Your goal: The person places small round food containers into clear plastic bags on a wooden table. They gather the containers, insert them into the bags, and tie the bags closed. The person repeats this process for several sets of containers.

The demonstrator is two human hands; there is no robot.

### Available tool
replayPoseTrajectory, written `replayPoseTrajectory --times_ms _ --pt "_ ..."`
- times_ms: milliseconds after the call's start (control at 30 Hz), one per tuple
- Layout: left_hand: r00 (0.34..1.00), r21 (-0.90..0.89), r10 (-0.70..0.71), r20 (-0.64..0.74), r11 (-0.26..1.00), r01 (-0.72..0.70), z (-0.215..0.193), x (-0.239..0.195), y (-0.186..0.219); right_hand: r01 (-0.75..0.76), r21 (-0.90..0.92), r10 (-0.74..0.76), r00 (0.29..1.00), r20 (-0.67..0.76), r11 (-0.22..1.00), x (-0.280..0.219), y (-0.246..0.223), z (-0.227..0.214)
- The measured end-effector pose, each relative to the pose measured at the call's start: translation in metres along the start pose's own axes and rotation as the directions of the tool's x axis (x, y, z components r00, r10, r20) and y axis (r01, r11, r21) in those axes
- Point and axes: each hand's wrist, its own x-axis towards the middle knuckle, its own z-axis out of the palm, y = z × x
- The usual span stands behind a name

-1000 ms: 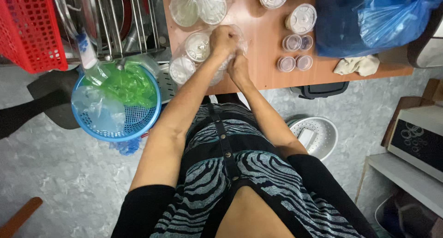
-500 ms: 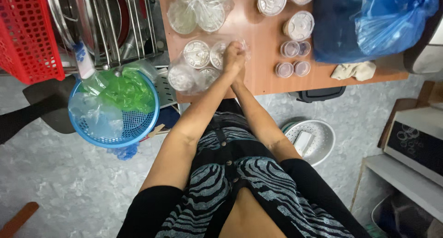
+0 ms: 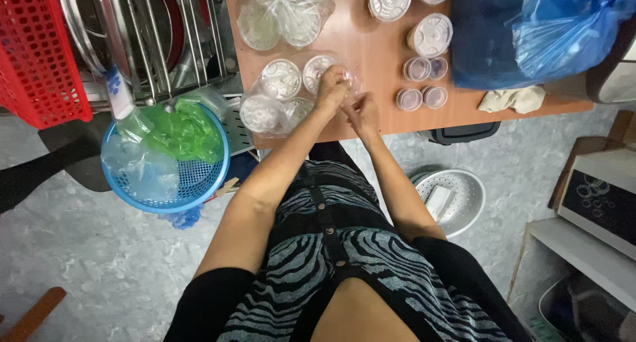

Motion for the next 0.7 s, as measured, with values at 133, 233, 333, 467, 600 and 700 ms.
replayPoseTrajectory --times_ms 133,233,333,467,600,700 --pt "0.993 -0.192 -0.091 0.075 0.976 0.104 -0.012 -0.006 0.016 0.547 -0.242 -0.593 0.776 -0.212 0.802 -0.006 -0.024 -0.015" --pt "0.992 -0.187 -0.015 0.128 0.982 0.039 -0.03 -0.002 0.028 0.579 -0.321 -0.646 0.746 -0.163 0.75 0.003 -0.045 -0.014" --pt "0.987 -0.19 0.096 0.132 0.979 -0.07 -0.057 0.0 0.039 0.584 -0.347 -0.653 0.748 -0.121 0.734 0.002 -0.052 -0.018" --pt "0.883 0.54 0.464 0.066 0.728 -0.423 -0.08 -0.018 0.039 0.688 -0.105 -0.696 0.709 -0.112 0.718 -0.009 -0.053 -0.023" --pt "0.823 0.823 0.52 0.229 0.348 -0.449 -0.079 -0.043 0.033 0.425 0.175 -0.425 0.904 -0.039 0.888 -0.018 -0.058 -0.019" --pt "0.846 0.864 0.439 0.303 0.248 -0.438 -0.076 -0.058 0.036 0.454 0.106 -0.453 0.891 -0.037 0.885 -0.025 -0.06 -0.02"
